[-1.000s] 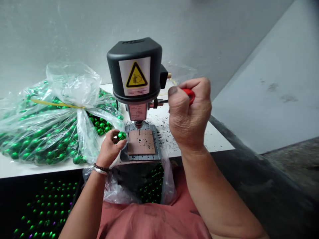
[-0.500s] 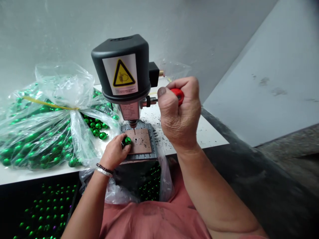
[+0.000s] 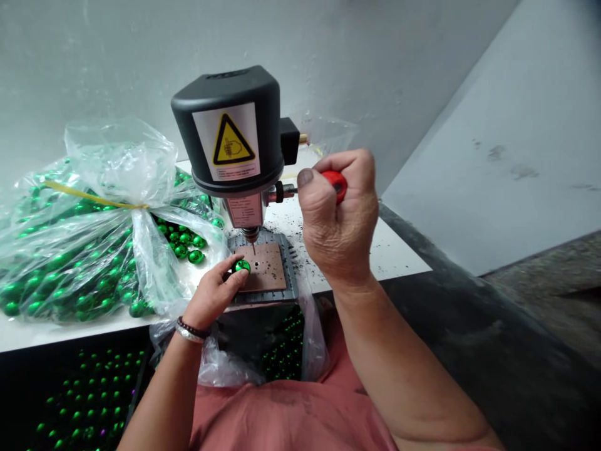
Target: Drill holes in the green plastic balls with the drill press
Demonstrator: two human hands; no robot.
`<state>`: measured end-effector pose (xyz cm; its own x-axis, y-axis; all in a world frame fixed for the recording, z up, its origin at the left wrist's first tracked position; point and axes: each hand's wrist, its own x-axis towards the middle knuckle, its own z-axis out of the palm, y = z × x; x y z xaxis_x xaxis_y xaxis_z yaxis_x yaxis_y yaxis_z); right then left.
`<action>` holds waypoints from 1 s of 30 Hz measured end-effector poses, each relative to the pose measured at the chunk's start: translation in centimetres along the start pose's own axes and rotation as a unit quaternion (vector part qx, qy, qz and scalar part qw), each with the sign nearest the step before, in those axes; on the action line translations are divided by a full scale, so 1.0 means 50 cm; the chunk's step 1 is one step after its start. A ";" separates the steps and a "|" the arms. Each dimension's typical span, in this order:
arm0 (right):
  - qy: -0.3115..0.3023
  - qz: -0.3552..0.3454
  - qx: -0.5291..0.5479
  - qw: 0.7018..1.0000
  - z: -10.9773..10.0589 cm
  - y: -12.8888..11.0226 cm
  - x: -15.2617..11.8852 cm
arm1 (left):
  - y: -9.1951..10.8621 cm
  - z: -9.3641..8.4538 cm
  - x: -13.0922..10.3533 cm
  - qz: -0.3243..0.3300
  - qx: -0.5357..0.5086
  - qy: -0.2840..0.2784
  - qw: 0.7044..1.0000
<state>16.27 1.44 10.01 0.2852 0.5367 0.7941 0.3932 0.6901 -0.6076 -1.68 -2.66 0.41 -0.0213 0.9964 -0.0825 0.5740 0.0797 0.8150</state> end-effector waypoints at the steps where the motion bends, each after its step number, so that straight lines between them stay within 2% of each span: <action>1: 0.001 0.001 0.001 1.000 0.000 -0.001 -0.001 | 0.002 0.002 -0.004 -0.016 -0.062 -0.013 0.998; 4: -0.002 0.006 0.006 1.000 -0.001 -0.003 -0.002 | 0.006 0.008 -0.013 -0.044 -0.228 -0.038 0.972; 8: -0.007 0.012 0.008 1.000 -0.001 -0.004 -0.003 | 0.011 0.014 -0.015 -0.075 -0.405 -0.046 0.910; 11: -0.009 0.017 0.003 1.000 -0.001 -0.001 -0.003 | 0.016 0.013 -0.011 -0.102 -0.450 -0.026 0.887; 15: 0.000 0.001 -0.001 1.000 0.000 0.003 -0.001 | 0.018 0.013 -0.004 -0.127 -0.454 -0.007 0.882; 17: 0.000 -0.008 -0.003 1.000 0.000 0.003 0.000 | 0.014 0.016 0.000 -0.122 -0.438 0.012 0.891; 19: -0.003 -0.010 -0.005 1.000 -0.001 0.002 0.001 | 0.008 0.019 0.006 -0.107 -0.390 0.042 0.914; 22: -0.005 -0.009 -0.004 1.000 -0.002 0.001 -0.001 | -0.001 0.020 0.018 -0.081 -0.263 0.078 0.958; 25: -0.010 -0.007 -0.007 1.000 -0.003 -0.001 -0.001 | -0.002 0.016 0.031 -0.047 -0.128 0.080 0.987; 30: -0.022 -0.003 -0.020 1.000 -0.003 -0.006 0.014 | 0.008 0.014 0.050 -0.023 0.069 0.064 0.995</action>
<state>16.49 1.53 10.74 0.2442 0.5539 0.7959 0.4292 0.6743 -0.6010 -0.93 -0.17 0.15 -0.1492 0.9882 -0.0361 0.6762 0.1286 0.7254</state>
